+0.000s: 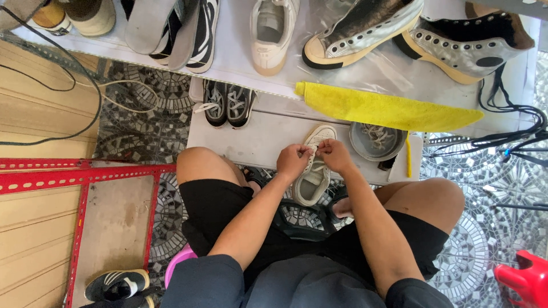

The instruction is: The person sits on a low stool and laces a white sneaker placed on their lap. They thread the laces through the eyelets, pull them tight, and tie a knot. The person then adjusts the laces and the shoe tongue.

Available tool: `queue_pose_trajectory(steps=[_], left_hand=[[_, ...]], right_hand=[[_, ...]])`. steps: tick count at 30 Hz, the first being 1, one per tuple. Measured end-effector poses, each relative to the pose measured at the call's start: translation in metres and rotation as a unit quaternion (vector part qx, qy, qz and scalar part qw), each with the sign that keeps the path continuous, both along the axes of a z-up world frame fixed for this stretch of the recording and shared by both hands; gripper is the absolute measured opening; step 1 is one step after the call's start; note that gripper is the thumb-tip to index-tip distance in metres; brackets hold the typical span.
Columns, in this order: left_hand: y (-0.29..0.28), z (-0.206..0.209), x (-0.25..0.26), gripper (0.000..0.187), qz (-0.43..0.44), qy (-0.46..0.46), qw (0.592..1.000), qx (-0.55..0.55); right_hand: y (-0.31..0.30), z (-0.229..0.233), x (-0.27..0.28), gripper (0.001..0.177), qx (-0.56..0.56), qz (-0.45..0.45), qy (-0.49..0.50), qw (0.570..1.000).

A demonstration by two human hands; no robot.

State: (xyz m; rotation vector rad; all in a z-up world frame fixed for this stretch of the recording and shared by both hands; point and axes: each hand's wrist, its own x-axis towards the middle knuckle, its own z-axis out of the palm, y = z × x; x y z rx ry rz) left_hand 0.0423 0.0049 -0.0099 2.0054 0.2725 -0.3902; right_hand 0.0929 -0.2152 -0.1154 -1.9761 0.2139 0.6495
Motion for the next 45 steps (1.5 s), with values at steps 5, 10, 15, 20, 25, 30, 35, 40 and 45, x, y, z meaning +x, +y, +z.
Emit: queue_pose_trajectory(steps=[5, 10, 15, 20, 25, 30, 35, 40, 45], left_hand=[[-0.003, -0.009, 0.005, 0.026, -0.020, -0.005, 0.999, 0.033], [0.000, -0.005, 0.007, 0.028, -0.022, -0.021, 0.998, 0.061], [0.005, 0.000, 0.003, 0.025, -0.018, -0.011, 0.998, 0.061], [0.002, 0.007, 0.003, 0.025, -0.008, 0.006, 0.999, 0.040], [0.007, 0.027, 0.001, 0.026, -0.003, 0.022, 0.999, 0.048], [0.005, 0.015, 0.002, 0.026, 0.004, -0.003, 0.999, 0.044], [0.008, 0.004, 0.003, 0.026, -0.003, -0.019, 0.998, 0.053], [0.010, 0.018, 0.001, 0.029, -0.031, 0.038, 0.998, 0.036], [0.012, 0.036, -0.002, 0.033, -0.041, 0.045, 0.998, 0.034]], right_hand=[[-0.003, 0.013, 0.007, 0.034, 0.017, 0.005, 0.018, 1.000], [0.000, 0.066, 0.012, 0.035, -0.073, 0.096, -0.005, 0.993], [0.005, 0.088, 0.008, 0.038, -0.052, 0.125, -0.003, 0.991], [0.010, 0.108, 0.010, 0.044, 0.006, 0.101, 0.027, 0.995], [0.007, 0.089, 0.018, 0.043, 0.006, 0.124, 0.026, 0.992], [0.000, 0.096, 0.026, 0.033, -0.083, 0.185, -0.003, 0.979], [-0.007, 0.087, 0.034, 0.019, -0.190, 0.235, -0.034, 0.953], [-0.010, 0.089, 0.035, 0.027, -0.299, 0.279, -0.041, 0.912], [0.005, 0.088, 0.037, 0.025, -0.271, 0.258, -0.021, 0.927]])
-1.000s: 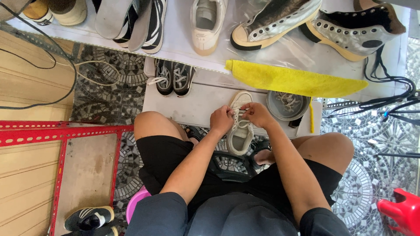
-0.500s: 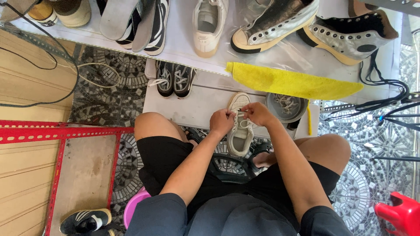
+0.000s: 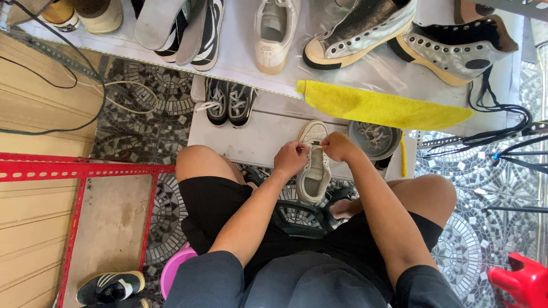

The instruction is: The person sits on a low stool and laces a white sneaker placed on their lap. They thread the laces through the eyelets, pull them tight, and tie a knot. The person then adjusts the laces and the shoe tongue.

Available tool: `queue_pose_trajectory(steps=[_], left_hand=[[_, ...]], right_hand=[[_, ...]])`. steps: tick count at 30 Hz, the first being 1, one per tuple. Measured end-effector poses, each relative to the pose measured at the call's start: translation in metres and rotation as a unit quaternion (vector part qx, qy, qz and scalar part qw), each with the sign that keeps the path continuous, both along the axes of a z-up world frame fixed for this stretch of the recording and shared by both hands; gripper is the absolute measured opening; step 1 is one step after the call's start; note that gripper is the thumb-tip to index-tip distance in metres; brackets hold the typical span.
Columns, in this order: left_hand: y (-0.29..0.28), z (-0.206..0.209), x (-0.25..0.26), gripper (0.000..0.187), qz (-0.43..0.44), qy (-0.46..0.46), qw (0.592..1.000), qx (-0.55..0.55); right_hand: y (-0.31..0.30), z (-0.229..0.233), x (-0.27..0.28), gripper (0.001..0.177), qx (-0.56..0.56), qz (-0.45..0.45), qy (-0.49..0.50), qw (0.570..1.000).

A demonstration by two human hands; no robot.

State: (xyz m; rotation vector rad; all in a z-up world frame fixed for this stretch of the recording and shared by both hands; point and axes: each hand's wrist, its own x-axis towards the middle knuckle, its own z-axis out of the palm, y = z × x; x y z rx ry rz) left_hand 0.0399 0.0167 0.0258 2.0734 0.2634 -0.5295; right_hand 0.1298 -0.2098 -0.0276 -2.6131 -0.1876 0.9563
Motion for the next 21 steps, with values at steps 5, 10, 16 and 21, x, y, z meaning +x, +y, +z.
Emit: queue_pose_trajectory(steps=[5, 10, 16, 21], left_hand=[[-0.002, -0.007, -0.001, 0.031, 0.016, -0.028, 0.999, 0.010], [-0.005, -0.027, 0.002, 0.032, 0.055, -0.018, 0.998, 0.000], [-0.008, -0.061, 0.008, 0.034, 0.070, -0.015, 0.997, 0.011], [-0.003, -0.062, 0.010, 0.035, 0.077, 0.008, 0.996, -0.035]], right_hand=[[0.008, 0.031, 0.008, 0.033, 0.091, -0.048, 0.048, 0.994], [0.019, 0.116, 0.003, 0.049, 0.203, -0.132, 0.085, 0.967], [0.009, 0.116, 0.000, 0.045, 0.155, -0.066, 0.011, 0.986], [-0.005, 0.084, -0.001, 0.037, 0.170, -0.077, -0.050, 0.981]])
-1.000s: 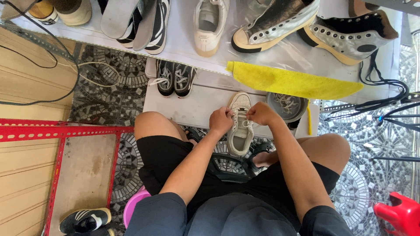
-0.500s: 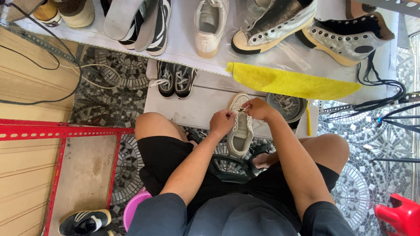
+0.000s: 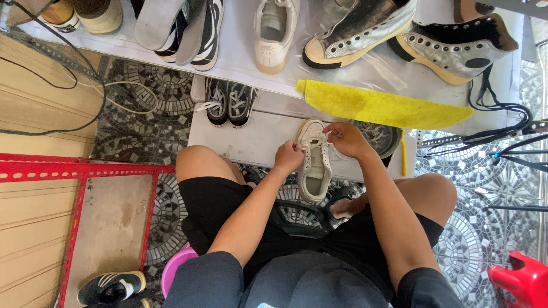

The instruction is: The person sits on a low stool and laces a white sneaker placed on their lap. They thread the laces through the eyelets, pull them tight, and tie a knot. The person then adjusts the laces and the shoe tongue.

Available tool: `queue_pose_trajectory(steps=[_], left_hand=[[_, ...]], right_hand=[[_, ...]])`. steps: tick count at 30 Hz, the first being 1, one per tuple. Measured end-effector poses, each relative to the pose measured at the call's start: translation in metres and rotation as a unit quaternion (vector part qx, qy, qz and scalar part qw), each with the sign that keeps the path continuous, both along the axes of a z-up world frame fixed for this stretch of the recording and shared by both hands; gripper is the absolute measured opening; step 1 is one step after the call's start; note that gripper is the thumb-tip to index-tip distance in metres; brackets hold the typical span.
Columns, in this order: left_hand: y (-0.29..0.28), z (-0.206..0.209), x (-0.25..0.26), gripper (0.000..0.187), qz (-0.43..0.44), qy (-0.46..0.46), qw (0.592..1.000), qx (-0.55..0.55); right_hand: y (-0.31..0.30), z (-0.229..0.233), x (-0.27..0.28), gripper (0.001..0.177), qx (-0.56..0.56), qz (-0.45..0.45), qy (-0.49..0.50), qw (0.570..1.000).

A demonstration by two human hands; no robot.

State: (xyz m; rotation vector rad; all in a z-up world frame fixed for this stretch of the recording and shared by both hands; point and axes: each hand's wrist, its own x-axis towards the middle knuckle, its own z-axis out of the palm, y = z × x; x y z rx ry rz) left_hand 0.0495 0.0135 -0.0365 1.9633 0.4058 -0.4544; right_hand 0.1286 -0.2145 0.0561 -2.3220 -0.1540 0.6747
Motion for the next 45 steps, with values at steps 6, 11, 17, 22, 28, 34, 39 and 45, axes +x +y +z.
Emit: queue_pose_trajectory(steps=[6, 11, 17, 22, 28, 34, 39, 45], left_hand=[[0.005, 0.065, -0.007, 0.044, -0.037, 0.004, 0.999, -0.008], [0.000, 0.046, -0.005, 0.038, -0.030, -0.017, 0.999, 0.024], [0.002, 0.038, -0.003, 0.039, 0.001, -0.022, 1.000, 0.010], [0.008, 0.005, 0.001, 0.038, -0.023, -0.002, 0.999, -0.031], [0.017, 0.108, -0.007, 0.050, -0.117, 0.030, 0.992, 0.031], [0.010, 0.109, -0.010, 0.045, -0.092, 0.010, 0.995, 0.031], [0.009, 0.062, -0.007, 0.039, -0.037, 0.000, 0.999, -0.013], [0.021, 0.074, -0.003, 0.042, -0.032, 0.010, 0.999, -0.020]], right_hand=[[-0.002, 0.012, -0.007, 0.024, 0.029, -0.033, -0.093, 0.995], [-0.014, 0.033, -0.013, 0.026, 0.041, -0.025, -0.159, 0.986], [-0.025, 0.016, -0.030, 0.030, -0.023, -0.063, -0.225, 0.972], [-0.029, 0.026, -0.050, 0.020, -0.090, -0.148, -0.310, 0.935], [-0.025, 0.062, -0.061, 0.014, -0.074, -0.226, -0.373, 0.897], [-0.042, 0.009, -0.066, 0.015, -0.082, -0.253, -0.347, 0.899], [-0.044, -0.014, -0.081, 0.012, -0.093, -0.289, -0.322, 0.897], [-0.039, -0.022, -0.081, 0.011, -0.064, -0.335, -0.304, 0.889]])
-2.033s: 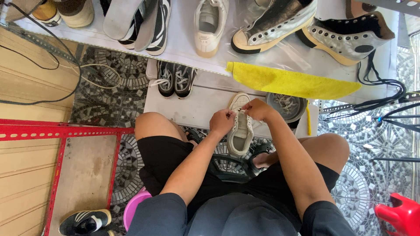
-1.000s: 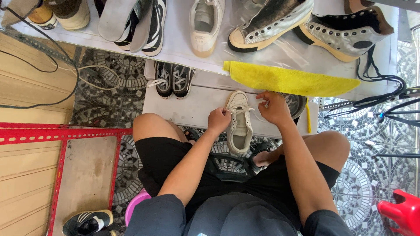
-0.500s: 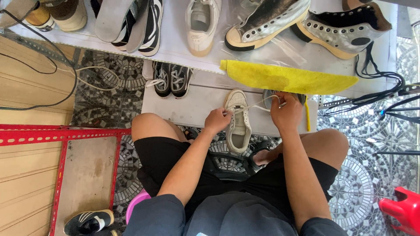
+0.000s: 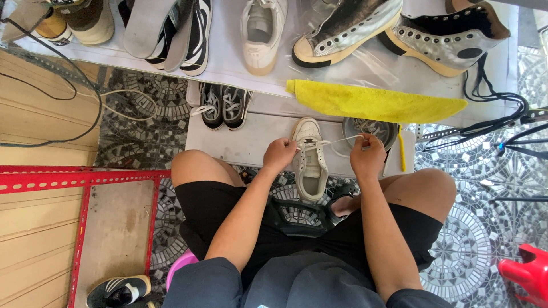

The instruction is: The person sits on a low stool and laces a white sneaker placed on their lap. They thread the laces through the eyelets, pull them tight, and tie a knot. The person then adjusts the laces and the shoe tongue.

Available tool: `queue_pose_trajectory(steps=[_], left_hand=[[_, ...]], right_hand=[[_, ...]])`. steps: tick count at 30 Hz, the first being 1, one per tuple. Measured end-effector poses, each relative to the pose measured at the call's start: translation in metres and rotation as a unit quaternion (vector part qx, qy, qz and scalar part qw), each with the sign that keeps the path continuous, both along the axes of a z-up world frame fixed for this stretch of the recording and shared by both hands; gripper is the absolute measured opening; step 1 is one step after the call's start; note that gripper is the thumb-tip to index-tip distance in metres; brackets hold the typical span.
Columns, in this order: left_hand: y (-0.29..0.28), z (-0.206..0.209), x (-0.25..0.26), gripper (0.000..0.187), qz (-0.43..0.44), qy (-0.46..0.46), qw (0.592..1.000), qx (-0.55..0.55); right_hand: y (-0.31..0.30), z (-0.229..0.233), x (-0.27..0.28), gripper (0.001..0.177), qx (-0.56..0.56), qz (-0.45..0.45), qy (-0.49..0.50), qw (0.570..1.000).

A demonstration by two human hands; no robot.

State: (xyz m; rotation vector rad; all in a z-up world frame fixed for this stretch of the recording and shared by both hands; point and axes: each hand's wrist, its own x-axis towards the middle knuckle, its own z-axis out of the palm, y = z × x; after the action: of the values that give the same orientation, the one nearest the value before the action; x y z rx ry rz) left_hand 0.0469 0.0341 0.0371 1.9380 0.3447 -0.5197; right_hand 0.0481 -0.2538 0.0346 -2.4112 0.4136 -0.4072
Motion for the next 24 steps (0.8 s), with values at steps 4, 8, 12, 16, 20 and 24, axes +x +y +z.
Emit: queue_pose_trajectory(steps=[4, 8, 12, 16, 20, 24], left_hand=[[0.013, 0.030, 0.004, 0.044, -0.037, 0.016, 0.999, 0.023], [0.013, -0.005, 0.006, 0.041, -0.054, 0.028, 0.997, 0.036], [0.001, -0.037, 0.009, 0.065, -0.063, 0.080, 0.995, -0.009], [-0.011, 0.082, -0.013, 0.109, -0.101, 0.118, 0.988, -0.018], [-0.032, -0.037, -0.018, 0.070, -0.079, 0.034, 0.996, 0.022], [-0.027, -0.023, -0.008, 0.043, -0.048, 0.012, 0.999, -0.003]], right_hand=[[0.009, 0.018, -0.002, 0.012, 0.007, -0.012, -0.044, 0.999], [0.012, 0.014, 0.002, 0.012, 0.066, -0.008, -0.033, 0.997], [0.028, 0.014, -0.001, 0.016, 0.274, -0.004, 0.051, 0.960], [0.041, 0.003, -0.005, 0.028, 0.320, 0.009, 0.141, 0.937], [0.053, -0.028, -0.019, 0.038, 0.235, 0.015, 0.195, 0.952], [0.062, -0.043, -0.016, 0.032, 0.260, 0.020, 0.133, 0.956]])
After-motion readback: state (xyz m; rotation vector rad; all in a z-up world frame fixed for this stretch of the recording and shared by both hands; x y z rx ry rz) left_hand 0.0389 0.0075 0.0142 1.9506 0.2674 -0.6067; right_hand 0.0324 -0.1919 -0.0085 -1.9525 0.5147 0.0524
